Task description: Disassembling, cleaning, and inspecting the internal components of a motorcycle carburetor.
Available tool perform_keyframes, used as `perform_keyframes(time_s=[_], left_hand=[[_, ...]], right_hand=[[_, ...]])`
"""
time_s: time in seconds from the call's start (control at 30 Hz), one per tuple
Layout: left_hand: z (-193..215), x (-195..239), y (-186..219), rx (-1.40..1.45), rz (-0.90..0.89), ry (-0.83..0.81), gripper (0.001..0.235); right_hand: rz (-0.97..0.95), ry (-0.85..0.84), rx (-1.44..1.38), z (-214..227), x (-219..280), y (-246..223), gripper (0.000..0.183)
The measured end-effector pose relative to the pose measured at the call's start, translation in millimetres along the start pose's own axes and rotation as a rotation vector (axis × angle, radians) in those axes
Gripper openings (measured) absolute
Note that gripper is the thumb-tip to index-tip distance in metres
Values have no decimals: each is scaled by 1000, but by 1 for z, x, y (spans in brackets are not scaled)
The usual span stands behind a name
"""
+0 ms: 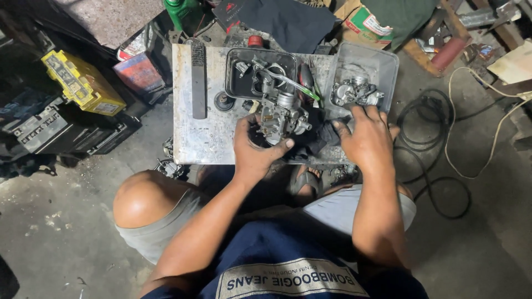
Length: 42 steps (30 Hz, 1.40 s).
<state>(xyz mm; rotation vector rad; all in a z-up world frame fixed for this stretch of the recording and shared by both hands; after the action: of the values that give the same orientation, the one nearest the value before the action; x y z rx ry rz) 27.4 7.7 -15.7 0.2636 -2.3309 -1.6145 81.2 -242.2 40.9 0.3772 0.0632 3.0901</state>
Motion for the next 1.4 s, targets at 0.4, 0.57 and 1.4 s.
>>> perform_keyframes(time_s=[0.4,0.57,1.4], left_hand=[[6,-4,-4,122,119,-64,61],[16,-7,-29,305,213,-27,51],[106,-4,-4,-396,213,261,61]], right_hand=[[349,440,-462,17,12,-21,27],[377,373,-542,28,17,-40,12],[231,-168,232,-106,-36,-92,50]])
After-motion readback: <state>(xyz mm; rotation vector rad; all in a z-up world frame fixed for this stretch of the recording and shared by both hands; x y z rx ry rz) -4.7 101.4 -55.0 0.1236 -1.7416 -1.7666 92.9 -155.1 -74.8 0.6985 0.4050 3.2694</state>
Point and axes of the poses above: each hand's wrist, its own x-axis away from the middle knuckle, its own z-axis out of the back of the hand, y = z × x, the point moved 3 cm from there along -x, towards the middle knuckle, and after that the axes turned 10 degrees about x, right-handed, at the moved point
